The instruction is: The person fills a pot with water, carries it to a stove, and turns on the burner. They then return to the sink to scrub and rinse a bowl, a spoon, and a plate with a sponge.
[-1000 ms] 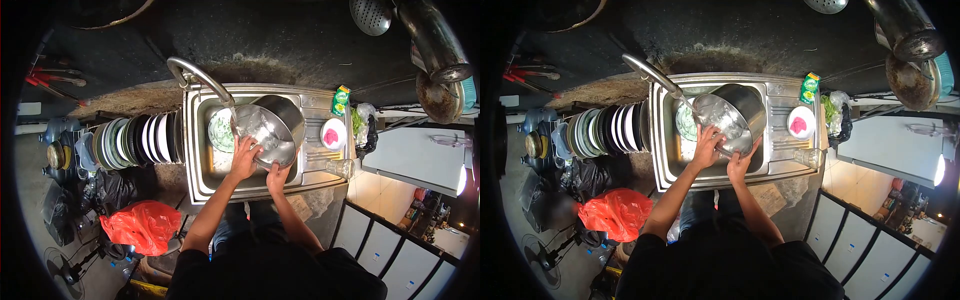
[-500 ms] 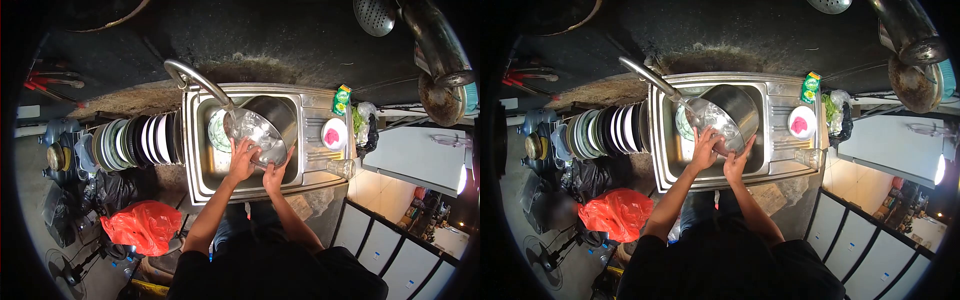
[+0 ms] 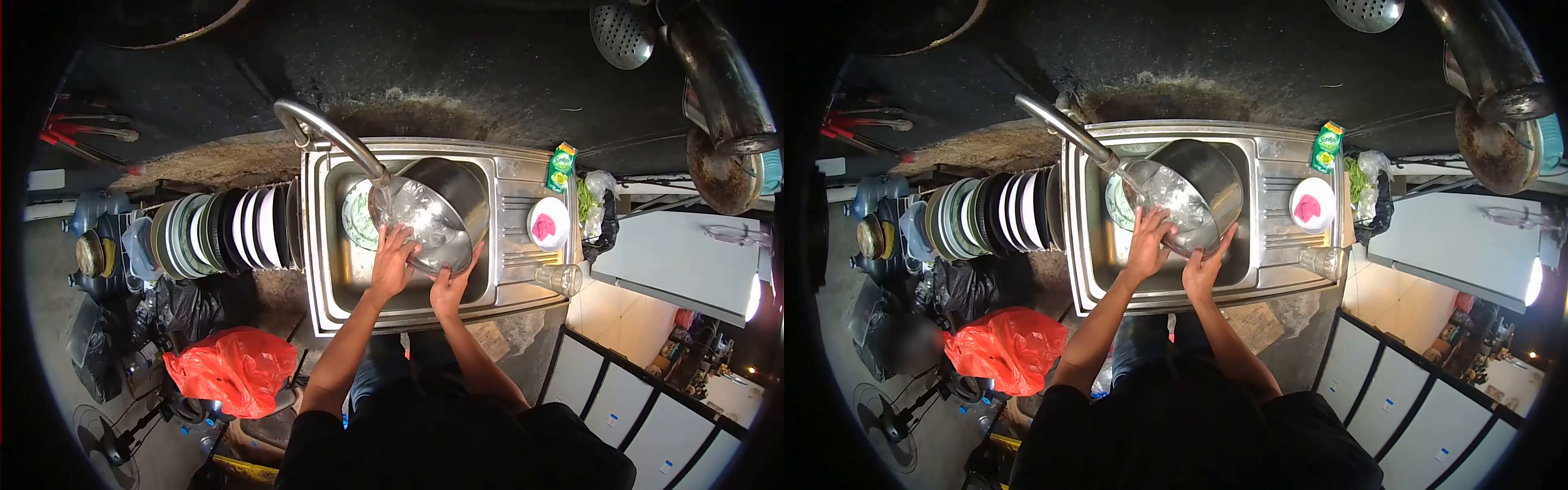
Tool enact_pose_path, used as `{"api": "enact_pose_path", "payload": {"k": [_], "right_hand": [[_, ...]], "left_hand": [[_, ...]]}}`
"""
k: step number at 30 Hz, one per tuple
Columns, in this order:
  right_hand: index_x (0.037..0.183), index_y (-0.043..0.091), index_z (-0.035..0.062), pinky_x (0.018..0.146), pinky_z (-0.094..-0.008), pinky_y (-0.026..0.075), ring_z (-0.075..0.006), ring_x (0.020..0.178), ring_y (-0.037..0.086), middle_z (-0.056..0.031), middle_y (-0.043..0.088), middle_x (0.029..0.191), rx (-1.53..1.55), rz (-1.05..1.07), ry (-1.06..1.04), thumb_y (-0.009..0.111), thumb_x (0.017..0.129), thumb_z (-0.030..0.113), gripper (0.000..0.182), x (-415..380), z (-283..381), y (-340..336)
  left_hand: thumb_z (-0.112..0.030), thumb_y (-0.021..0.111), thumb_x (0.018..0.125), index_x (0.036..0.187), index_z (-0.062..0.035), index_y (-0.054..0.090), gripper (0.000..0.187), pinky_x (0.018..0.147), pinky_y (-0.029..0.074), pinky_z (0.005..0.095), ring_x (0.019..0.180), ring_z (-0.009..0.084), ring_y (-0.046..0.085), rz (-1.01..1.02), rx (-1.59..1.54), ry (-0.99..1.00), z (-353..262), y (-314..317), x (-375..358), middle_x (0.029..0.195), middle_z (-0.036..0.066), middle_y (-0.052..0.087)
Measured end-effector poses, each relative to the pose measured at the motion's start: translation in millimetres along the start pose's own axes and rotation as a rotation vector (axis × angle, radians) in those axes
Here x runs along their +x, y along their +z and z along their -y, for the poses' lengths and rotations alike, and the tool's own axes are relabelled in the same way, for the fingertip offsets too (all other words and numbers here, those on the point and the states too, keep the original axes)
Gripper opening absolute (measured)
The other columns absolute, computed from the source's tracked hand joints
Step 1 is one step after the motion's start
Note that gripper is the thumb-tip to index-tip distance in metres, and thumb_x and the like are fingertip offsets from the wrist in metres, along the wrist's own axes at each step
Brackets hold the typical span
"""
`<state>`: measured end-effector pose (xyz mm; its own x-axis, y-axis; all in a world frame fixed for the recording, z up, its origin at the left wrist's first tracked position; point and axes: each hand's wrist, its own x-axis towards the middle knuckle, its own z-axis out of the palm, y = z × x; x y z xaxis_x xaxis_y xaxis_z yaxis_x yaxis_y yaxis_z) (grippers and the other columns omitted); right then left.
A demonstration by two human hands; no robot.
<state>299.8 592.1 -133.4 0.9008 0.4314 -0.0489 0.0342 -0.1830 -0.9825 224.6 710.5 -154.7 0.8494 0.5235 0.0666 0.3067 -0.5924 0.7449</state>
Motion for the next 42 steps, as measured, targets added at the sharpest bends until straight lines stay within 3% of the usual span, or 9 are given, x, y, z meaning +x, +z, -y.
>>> {"api": "enact_pose_path", "payload": {"k": [6, 8, 14, 19, 22, 30, 34, 36, 42], "right_hand": [[0.148, -0.004, 0.0146, 0.086, -0.0403, 0.055, -0.0363, 0.12, 0.047, -0.023, 0.029, 0.142, 0.11, 0.04, 0.278, 0.035, 0.083, -0.009, 0.079, 13, -5, -17], [0.143, 0.012, 0.0097, 0.068, -0.0402, 0.063, -0.033, 0.101, 0.06, -0.0214, 0.041, 0.13, 0.135, 0.027, 0.54, 0.037, 0.089, -0.005, 0.061, 22, 8, -25], [0.14, 0.02, 0.0091, 0.07, -0.0422, 0.062, -0.0341, 0.093, 0.064, -0.02, 0.048, 0.123, 0.174, 0.132, 0.666, 0.034, 0.09, -0.005, 0.053, 31, -3, -42], [0.141, 0.017, 0.0117, 0.075, -0.0445, 0.061, -0.0331, 0.098, 0.062, -0.0194, 0.048, 0.123, 0.142, 0.109, 0.66, 0.035, 0.089, -0.007, 0.058, 16, -20, -52], [0.142, 0.014, 0.0129, 0.076, -0.045, 0.06, -0.0329, 0.1, 0.061, -0.0193, 0.045, 0.127, 0.152, 0.098, 0.658, 0.034, 0.089, -0.007, 0.061, 8, -21, -53], [0.149, -0.006, 0.0256, 0.07, -0.0347, 0.06, -0.0298, 0.114, 0.05, -0.0184, 0.022, 0.148, 0.124, 0.024, 0.371, 0.037, 0.086, -0.011, 0.084, -2, -9, -34], [0.149, 0.002, 0.0064, 0.105, -0.0345, 0.034, -0.0339, 0.134, 0.032, -0.0268, 0.019, 0.15, -0.246, -0.034, -0.031, 0.035, 0.077, -0.011, 0.081, 0, 4, -32], [0.148, 0.004, 0.0009, 0.112, -0.0337, 0.015, -0.0362, 0.14, 0.021, -0.0281, 0.019, 0.15, -0.203, -0.128, -0.111, 0.033, 0.077, -0.011, 0.078, 1, 15, -29], [0.148, 0.008, -0.0002, 0.108, -0.0341, 0.027, -0.0341, 0.135, 0.032, -0.0283, 0.026, 0.147, -0.273, -0.212, -0.28, 0.033, 0.079, -0.006, 0.074, 25, 20, -38]], "left_hand": [[-0.008, 0.066, 0.063, 0.104, -0.0018, 0.061, 0.042, 0.115, 0.014, 0.0523, 0.136, 0.0327, 0.027, 0.024, 0.004, 0.002, -2, -7, -5, 0.132, 0.017, 0.046], [-0.013, 0.067, 0.064, 0.108, -0.0011, 0.062, 0.046, 0.115, 0.012, 0.053, 0.138, 0.0314, 0.024, -0.031, -0.021, 0.027, -14, -23, -3, 0.134, 0.017, 0.045], [-0.023, 0.06, 0.075, 0.104, -0.0044, 0.067, 0.035, 0.115, 0.008, 0.0549, 0.133, 0.0276, 0.034, 0.254, 0.384, 0.156, 6, -32, -13, 0.12, 0.014, 0.055], [-0.021, 0.06, 0.075, 0.101, -0.0046, 0.068, 0.032, 0.115, 0.016, 0.0483, 0.113, 0.0234, 0.053, 0.249, 0.275, 0.222, 4, -9, -35, 0.105, 0.01, 0.063], [-0.023, 0.061, 0.075, 0.104, -0.0035, 0.066, 0.035, 0.115, 0.016, 0.0488, 0.118, 0.0233, 0.05, 0.214, 0.256, 0.238, 6, -3, -43, 0.109, 0.01, 0.062], [-0.027, 0.062, 0.078, 0.126, -0.0011, 0.051, 0.055, 0.115, 0.013, 0.0478, 0.138, 0.0302, 0.023, 0.188, 0.515, -0.011, -4, -8, -21, 0.141, 0.017, 0.037], [-0.007, 0.061, 0.072, 0.132, 0.0035, 0.041, 0.063, 0.113, 0.02, 0.0457, 0.138, 0.034, 0.023, 0.122, 0.13, -0.001, 2, -8, -23, 0.142, 0.021, 0.034], [0.0, 0.058, 0.069, 0.136, 0.0056, 0.032, 0.073, 0.111, 0.026, 0.045, 0.134, 0.0379, 0.03, -0.263, -0.126, -0.185, 4, -1, -27, 0.141, 0.024, 0.035], [-0.007, 0.063, 0.079, 0.14, -0.0082, 0.033, 0.068, 0.099, 0.04, 0.0395, 0.12, 0.0347, 0.048, -0.144, -0.777, -0.461, 16, 39, -8, 0.133, 0.023, 0.046]]}}
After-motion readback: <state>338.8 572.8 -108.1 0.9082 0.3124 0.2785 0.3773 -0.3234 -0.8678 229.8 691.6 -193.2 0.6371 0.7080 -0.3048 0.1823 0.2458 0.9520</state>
